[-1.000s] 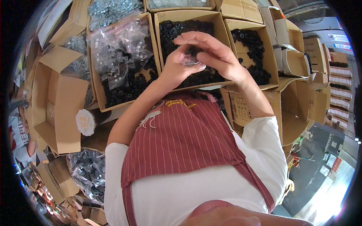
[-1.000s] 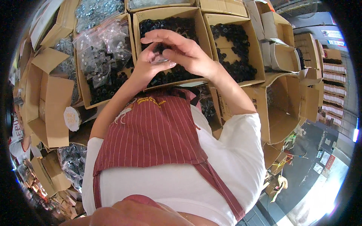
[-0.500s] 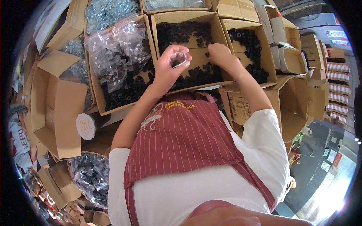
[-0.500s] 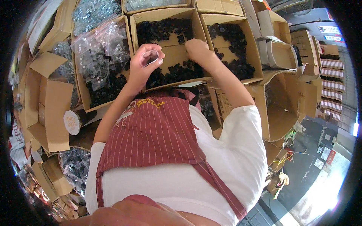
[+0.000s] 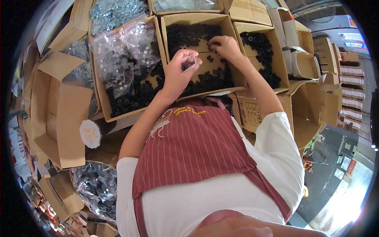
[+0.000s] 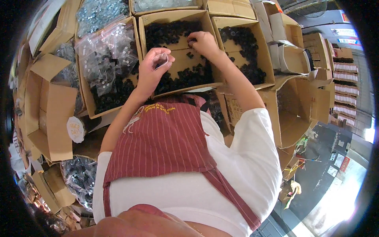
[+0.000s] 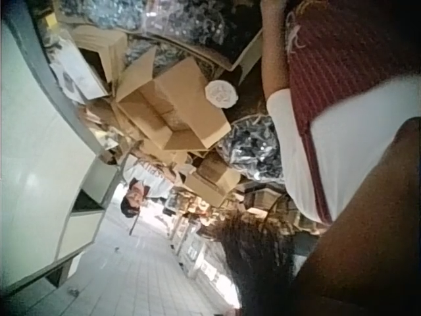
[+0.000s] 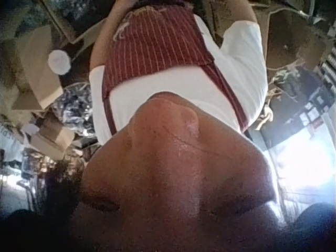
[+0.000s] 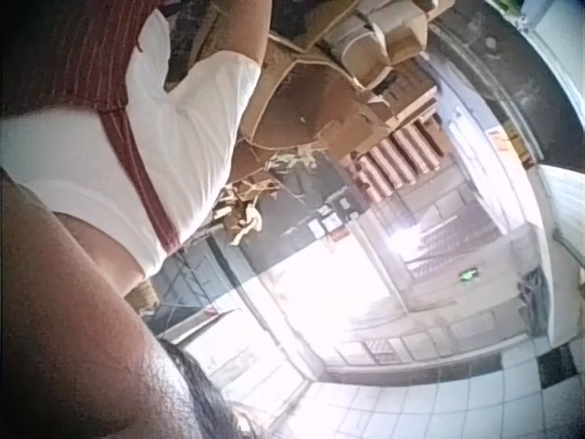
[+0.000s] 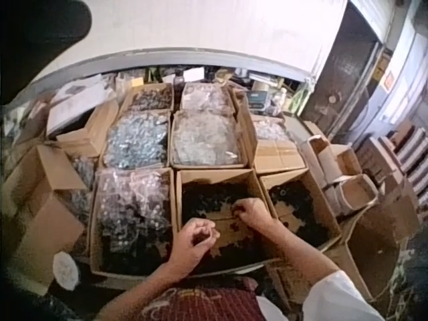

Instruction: The person packs black plastic components by picking them from cardboard boxes, placing them into small plastic bags by hand, and sealing the bags.

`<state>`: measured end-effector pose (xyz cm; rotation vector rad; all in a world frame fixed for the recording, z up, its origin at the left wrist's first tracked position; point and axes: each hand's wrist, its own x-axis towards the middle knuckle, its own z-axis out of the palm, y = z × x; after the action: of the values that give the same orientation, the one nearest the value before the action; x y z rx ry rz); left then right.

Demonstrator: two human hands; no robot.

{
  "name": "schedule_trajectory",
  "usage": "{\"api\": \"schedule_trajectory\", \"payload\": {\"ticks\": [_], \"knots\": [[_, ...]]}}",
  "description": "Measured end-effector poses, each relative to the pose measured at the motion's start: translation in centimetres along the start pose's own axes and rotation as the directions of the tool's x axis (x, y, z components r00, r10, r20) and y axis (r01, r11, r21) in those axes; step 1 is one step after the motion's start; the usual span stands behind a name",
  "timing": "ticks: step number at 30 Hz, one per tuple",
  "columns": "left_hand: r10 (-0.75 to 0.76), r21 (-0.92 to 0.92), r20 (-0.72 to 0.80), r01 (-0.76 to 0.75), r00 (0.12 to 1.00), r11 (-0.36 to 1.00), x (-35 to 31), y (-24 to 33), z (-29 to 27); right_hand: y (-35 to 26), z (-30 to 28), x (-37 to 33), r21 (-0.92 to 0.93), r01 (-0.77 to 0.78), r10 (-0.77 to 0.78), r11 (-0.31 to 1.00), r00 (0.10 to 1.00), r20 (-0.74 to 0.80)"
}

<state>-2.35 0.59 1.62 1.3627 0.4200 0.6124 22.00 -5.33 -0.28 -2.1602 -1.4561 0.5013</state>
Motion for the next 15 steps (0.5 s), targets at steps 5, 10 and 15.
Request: {"api": "schedule_trajectory", "payload": {"ticks": [5,10,15], "knots": [[-0.020,0.072,0.008,0.020,1.000,0.997,0.2,0.0,0.2,1.4,1.4,2.1,-0.456,0.106,-0.054,0.884,0.991,0.125],[-0.016,0.092,0.007,0.015,1.000,0.996,0.0,0.1,0.1,0.1,2.1,2.5,-0.582,0.096,0.065,0.807,0.966,0.249],[-0.028,0.057,0.007,0.027,1.000,0.998,0.1,-0.1,0.3,2.0,1.4,1.9,-0.404,0.178,-0.089,0.897,0.970,0.228]]}}
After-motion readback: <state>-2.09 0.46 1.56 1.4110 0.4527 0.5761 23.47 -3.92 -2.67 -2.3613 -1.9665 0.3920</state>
